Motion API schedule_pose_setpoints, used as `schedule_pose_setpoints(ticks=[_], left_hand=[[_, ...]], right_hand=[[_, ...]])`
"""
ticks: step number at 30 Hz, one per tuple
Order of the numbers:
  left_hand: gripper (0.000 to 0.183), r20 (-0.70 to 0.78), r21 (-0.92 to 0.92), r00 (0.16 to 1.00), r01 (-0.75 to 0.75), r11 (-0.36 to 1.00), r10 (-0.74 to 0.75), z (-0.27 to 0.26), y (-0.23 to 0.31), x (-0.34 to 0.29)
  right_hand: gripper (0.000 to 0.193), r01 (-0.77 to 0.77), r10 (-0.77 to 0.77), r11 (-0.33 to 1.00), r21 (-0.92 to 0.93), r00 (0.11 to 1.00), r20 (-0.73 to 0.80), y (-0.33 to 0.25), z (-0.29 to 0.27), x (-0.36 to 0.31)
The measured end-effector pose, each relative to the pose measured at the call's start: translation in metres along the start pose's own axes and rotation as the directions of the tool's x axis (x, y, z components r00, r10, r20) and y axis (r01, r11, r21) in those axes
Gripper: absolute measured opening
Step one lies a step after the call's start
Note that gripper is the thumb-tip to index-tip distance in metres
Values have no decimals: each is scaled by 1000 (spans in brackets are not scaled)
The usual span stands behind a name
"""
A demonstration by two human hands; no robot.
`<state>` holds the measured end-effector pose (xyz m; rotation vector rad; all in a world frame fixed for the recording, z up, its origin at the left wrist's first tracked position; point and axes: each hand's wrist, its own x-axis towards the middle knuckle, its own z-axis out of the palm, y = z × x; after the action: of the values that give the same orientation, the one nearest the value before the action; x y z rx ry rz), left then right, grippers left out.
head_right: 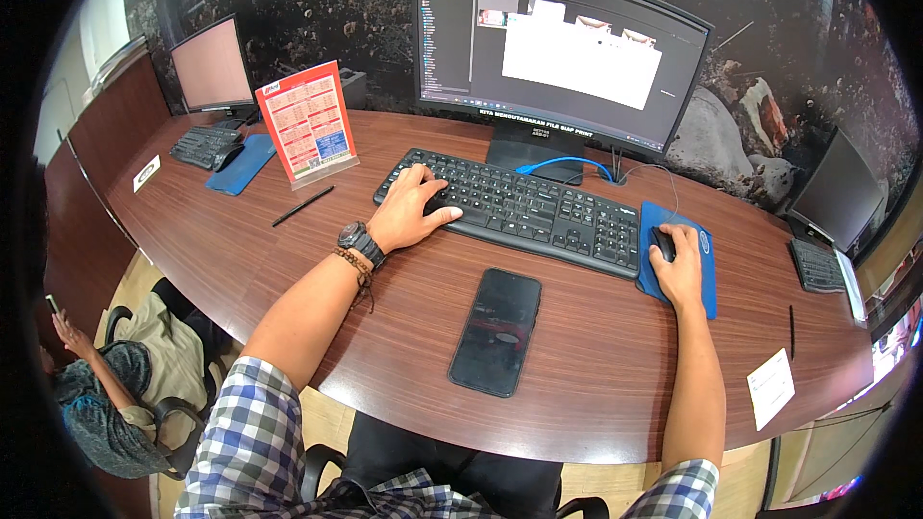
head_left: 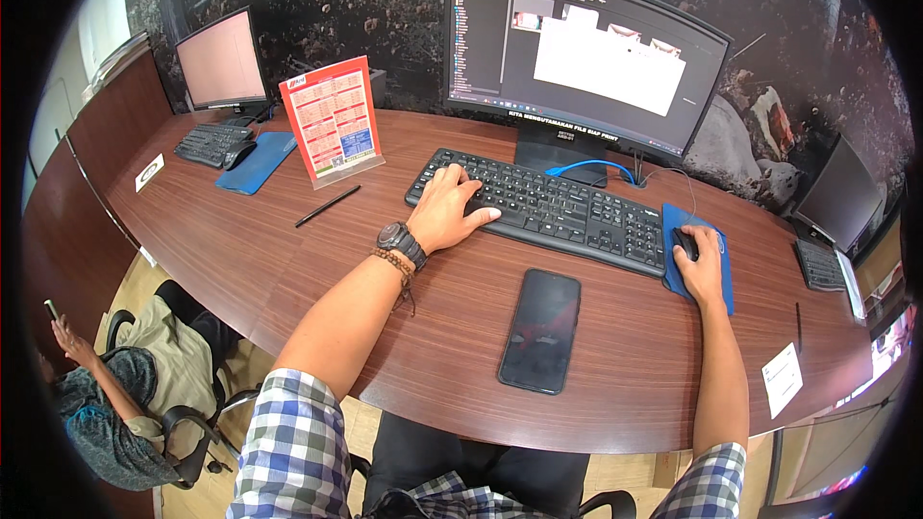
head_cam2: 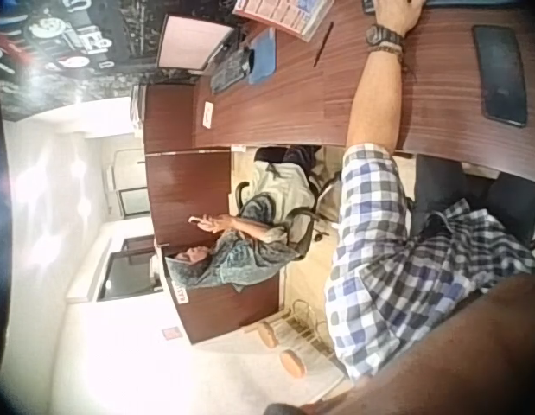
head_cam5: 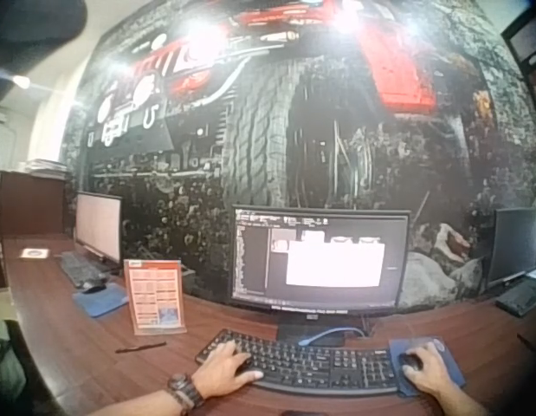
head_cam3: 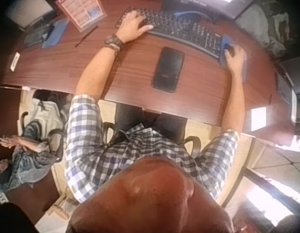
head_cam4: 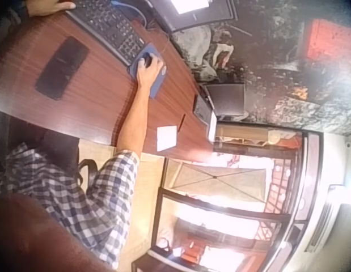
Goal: The recorder is using a computer to organize and edit digital image files.
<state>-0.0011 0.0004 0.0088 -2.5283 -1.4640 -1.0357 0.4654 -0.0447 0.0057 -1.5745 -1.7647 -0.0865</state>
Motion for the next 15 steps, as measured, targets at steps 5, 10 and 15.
schedule_pose_setpoints(ticks=[5,10,15], left_hand=[[61,2,9,1000,-9,1000,9,1,0,1],[61,6,4,1000,6,1000,-6,0,-1,0],[61,15,3,1000,5,1000,-5,1,0,0]], right_hand=[[37,18,-18,1000,-6,1000,1,5,0,0],[37,-7,7,1000,4,1000,12,0,0,0],[37,7,-7,1000,1,1000,6,3,0,0]])
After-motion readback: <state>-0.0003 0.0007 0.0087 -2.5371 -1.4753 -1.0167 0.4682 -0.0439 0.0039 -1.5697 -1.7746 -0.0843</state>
